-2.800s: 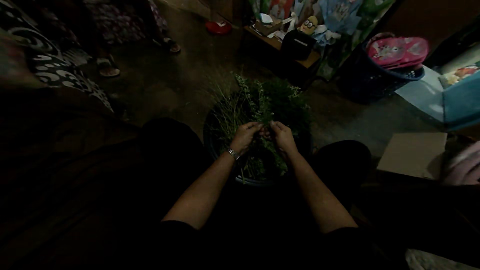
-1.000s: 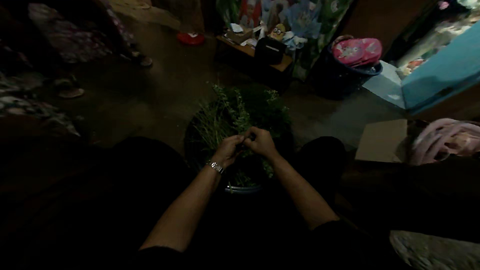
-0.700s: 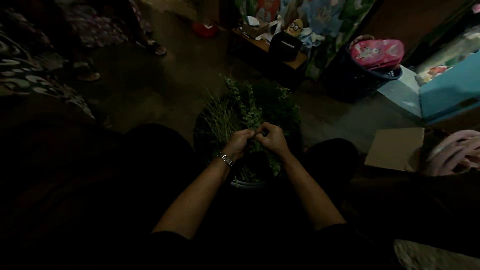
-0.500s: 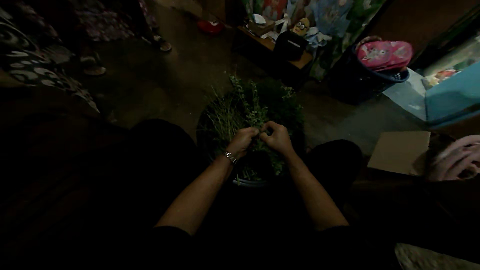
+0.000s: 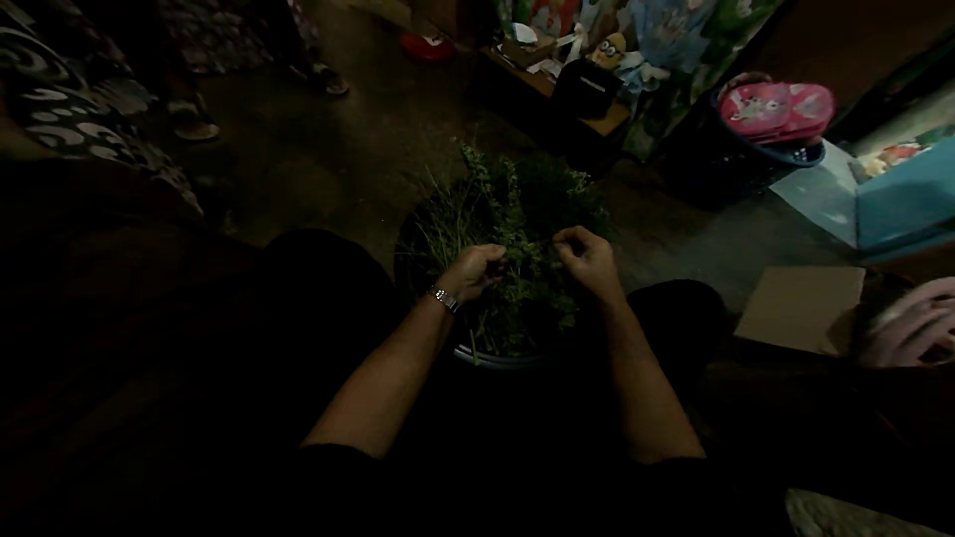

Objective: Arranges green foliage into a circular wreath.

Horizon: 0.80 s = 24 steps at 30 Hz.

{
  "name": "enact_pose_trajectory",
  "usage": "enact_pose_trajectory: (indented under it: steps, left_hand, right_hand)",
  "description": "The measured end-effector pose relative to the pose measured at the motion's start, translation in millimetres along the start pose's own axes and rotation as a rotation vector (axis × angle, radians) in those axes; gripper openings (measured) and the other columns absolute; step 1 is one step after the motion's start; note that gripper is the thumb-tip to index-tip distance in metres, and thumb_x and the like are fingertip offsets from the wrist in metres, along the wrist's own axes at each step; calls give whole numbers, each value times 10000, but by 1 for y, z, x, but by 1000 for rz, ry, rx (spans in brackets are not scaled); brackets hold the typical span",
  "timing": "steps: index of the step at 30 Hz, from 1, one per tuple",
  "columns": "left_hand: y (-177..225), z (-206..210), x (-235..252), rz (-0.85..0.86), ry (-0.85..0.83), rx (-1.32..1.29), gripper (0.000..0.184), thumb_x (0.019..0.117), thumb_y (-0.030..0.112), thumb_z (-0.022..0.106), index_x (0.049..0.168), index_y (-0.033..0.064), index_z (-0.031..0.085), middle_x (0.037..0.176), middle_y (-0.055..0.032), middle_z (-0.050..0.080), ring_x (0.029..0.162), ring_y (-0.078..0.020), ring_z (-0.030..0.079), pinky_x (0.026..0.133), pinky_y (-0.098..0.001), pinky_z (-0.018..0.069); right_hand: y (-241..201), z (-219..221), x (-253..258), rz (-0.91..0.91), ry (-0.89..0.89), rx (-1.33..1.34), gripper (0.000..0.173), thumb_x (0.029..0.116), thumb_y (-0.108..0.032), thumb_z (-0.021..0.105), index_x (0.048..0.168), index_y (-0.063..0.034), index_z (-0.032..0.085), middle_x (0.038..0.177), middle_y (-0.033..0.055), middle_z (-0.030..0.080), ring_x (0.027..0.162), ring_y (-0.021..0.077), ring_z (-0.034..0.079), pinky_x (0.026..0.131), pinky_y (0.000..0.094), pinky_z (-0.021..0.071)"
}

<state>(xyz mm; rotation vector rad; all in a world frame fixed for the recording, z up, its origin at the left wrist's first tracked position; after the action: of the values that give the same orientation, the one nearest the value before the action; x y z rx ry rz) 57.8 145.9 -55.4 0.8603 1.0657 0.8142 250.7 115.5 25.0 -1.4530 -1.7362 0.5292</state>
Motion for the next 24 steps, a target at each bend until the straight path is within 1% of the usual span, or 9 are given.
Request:
enact_pose_trajectory:
  steps: [2,4,7,11,13,14,16,19,24]
  left_hand:
    - [-2,3,1,2,-41,26,147,1061,156,486,1027,98,617,796,28,552,682,-72,538,656,-232,495]
    - [-2,7,0,2,-82,39,151,1060,136,475,998,96,606,783,30,547,669,-68,534,646,-217,490]
    - [-4,12,1,-14,-144,33,163,1052,107,469,950,92,596,742,34,540,629,-60,535,611,-199,491]
    - [-7,16,-4,-60,-203,36,194,1023,72,466,875,108,585,691,42,536,582,-44,522,565,-182,480]
    - [-6,16,-6,-66,-220,41,218,1019,74,463,839,116,579,655,50,518,558,-41,509,551,-180,471]
    - [-6,16,-7,-71,-221,34,234,1018,71,464,815,119,571,631,54,506,539,-38,495,536,-178,461]
    - [-4,15,-9,-85,-204,15,250,1013,75,466,789,123,567,606,55,497,515,-43,481,522,-185,460]
    - [-1,16,-12,-91,-202,-1,236,1010,77,465,801,120,567,608,59,489,511,-48,473,538,-200,478]
    - [2,14,-11,-85,-194,-5,243,989,49,487,771,121,568,611,56,496,513,-46,470,522,-192,452]
  right_hand:
    - [3,-3,4,-102,7,-93,281,1002,-172,643,1230,-16,690,1315,211,614,1224,400,568,1021,601,455]
    - [3,-2,6,-168,26,-168,349,1008,-200,621,1319,-44,650,1439,218,542,1375,465,445,1097,686,344]
    - [-4,12,4,-267,-31,-210,387,1004,-200,607,1375,-95,639,1501,176,525,1459,475,354,1166,690,255]
    - [-10,37,2,-357,-195,-205,396,974,-206,674,1364,-136,662,1493,130,554,1468,481,339,1134,735,234]
    - [-8,43,2,-325,-307,-145,300,988,-178,667,1272,-94,712,1379,126,641,1407,407,456,1147,671,288]
    - [-7,44,1,-283,-357,-104,244,996,-156,657,1208,-60,731,1281,138,683,1294,347,571,1117,598,385]
    - [-4,43,0,-171,-422,14,183,1011,-119,643,1143,-18,720,1113,136,721,995,224,703,922,417,575]
    - [-2,38,-2,-47,-397,201,147,992,-80,657,1101,5,705,972,118,718,797,148,686,768,334,597]
    - [-5,30,-4,78,-294,290,96,934,-13,669,1025,14,682,902,90,686,699,105,641,655,287,573]
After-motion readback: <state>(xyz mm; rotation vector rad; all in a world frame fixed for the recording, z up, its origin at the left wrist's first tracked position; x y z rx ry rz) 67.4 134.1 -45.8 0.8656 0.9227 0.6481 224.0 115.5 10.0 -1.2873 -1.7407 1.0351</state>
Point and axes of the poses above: each hand's wrist, its own x-axis towards the middle knuckle, its own z-axis out of the palm, y = z × x, the point moved 7 cm from there along x, towards the middle knuckle
